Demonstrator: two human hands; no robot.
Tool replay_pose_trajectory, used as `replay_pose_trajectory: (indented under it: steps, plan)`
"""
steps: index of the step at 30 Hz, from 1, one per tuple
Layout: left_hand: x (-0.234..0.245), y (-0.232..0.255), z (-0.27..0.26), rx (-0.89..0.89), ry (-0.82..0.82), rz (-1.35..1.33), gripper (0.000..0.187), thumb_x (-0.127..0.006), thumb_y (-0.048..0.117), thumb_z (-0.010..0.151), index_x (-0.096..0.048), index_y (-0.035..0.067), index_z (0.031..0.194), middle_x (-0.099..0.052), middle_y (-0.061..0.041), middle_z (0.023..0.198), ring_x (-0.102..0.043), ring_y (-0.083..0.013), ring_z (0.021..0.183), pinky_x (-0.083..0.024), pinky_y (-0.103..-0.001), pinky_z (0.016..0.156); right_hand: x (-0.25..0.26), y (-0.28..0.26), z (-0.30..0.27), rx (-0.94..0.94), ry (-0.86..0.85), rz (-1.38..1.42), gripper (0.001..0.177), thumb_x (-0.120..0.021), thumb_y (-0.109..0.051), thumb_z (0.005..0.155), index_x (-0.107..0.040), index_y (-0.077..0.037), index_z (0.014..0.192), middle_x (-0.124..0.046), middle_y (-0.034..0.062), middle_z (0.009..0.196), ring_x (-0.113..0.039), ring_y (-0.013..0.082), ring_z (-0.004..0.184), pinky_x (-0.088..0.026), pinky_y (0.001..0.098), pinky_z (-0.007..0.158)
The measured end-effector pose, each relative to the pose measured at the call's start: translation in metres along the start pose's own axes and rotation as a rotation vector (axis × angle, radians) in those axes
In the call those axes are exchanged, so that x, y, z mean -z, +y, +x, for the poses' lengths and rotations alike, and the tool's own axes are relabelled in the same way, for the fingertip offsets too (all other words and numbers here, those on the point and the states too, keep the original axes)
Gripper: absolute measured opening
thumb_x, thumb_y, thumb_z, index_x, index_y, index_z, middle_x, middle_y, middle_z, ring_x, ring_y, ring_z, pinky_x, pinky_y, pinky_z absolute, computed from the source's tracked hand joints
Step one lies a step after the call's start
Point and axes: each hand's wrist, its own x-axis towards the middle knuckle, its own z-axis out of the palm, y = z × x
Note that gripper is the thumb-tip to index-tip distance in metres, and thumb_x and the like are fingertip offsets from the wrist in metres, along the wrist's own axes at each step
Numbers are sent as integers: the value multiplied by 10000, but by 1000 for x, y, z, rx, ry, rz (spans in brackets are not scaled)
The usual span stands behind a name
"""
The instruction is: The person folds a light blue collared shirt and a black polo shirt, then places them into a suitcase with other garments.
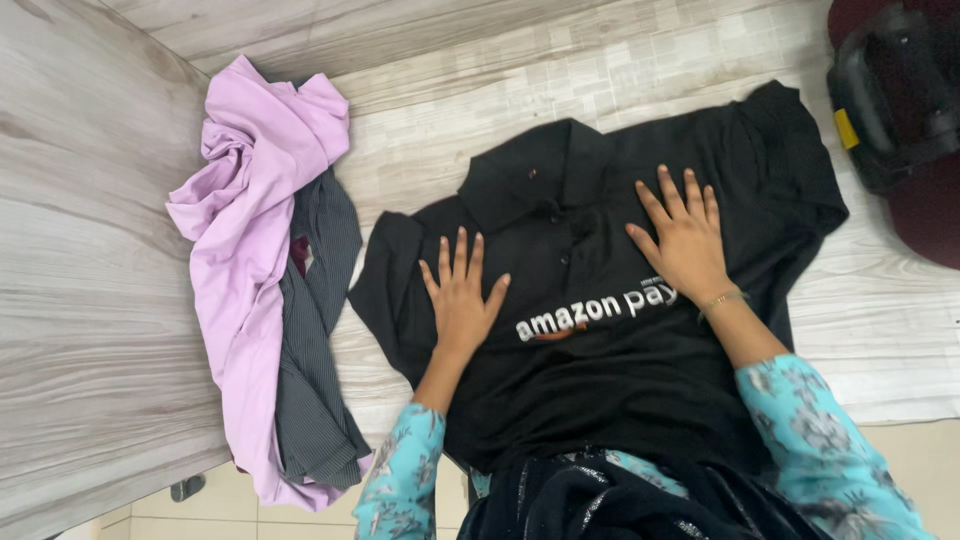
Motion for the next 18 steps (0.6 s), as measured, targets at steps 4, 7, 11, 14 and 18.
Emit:
replay_pose_trajectory:
  steps: [4,7,11,14,18]
  plan:
    - [10,27,-54,-15,-55,-15,740,-581,531,967,-440,90,1544,-301,-154,1656,-204,-412,1539,-59,-704,1189,28,-12,-47,-43,-43,-6,626,-587,-461,975,-527,-157,1519,-381,161,1643,-294,434,1524,-208,593,1236]
    - [16,35,-52,-10,27,-112,700,-656,442,935,-466,70,1497,-299,-174,1621,-330,-421,1462,-163,-680,1157,45,-26,-47,-40,-10,19,549,-624,-362,964,-553,-159,1469,-462,154,1551,-428,386,1423,-354,532,1171]
    - [25,46,-8,4,7,-394,582,-704,248,964,-491,120,1490,-319,-136,1647,-657,-248,972,-507,-458,996,64,-49,-2,-103,-206,226,556,-629,-261,999,-496,-180,1532,-694,125,1037,-682,302,938,-553,414,843]
    - [31,59,36,-202,-75,-388,636,-760,169,881,-499,124,1459,-368,-142,1607,-673,-272,853,-548,-368,797,61,-61,40,120,-445,145,625,-699,-227,891,-518,-179,1488,-702,128,701,-704,327,662,-563,427,631]
    - [36,61,73,-217,-404,-512,506,-771,173,854,-588,133,1324,-593,-68,1323,-681,-258,830,-543,-368,775,49,-60,62,340,-472,56,373,-740,-209,819,-646,-141,1173,-713,107,733,-711,328,697,-562,444,590]
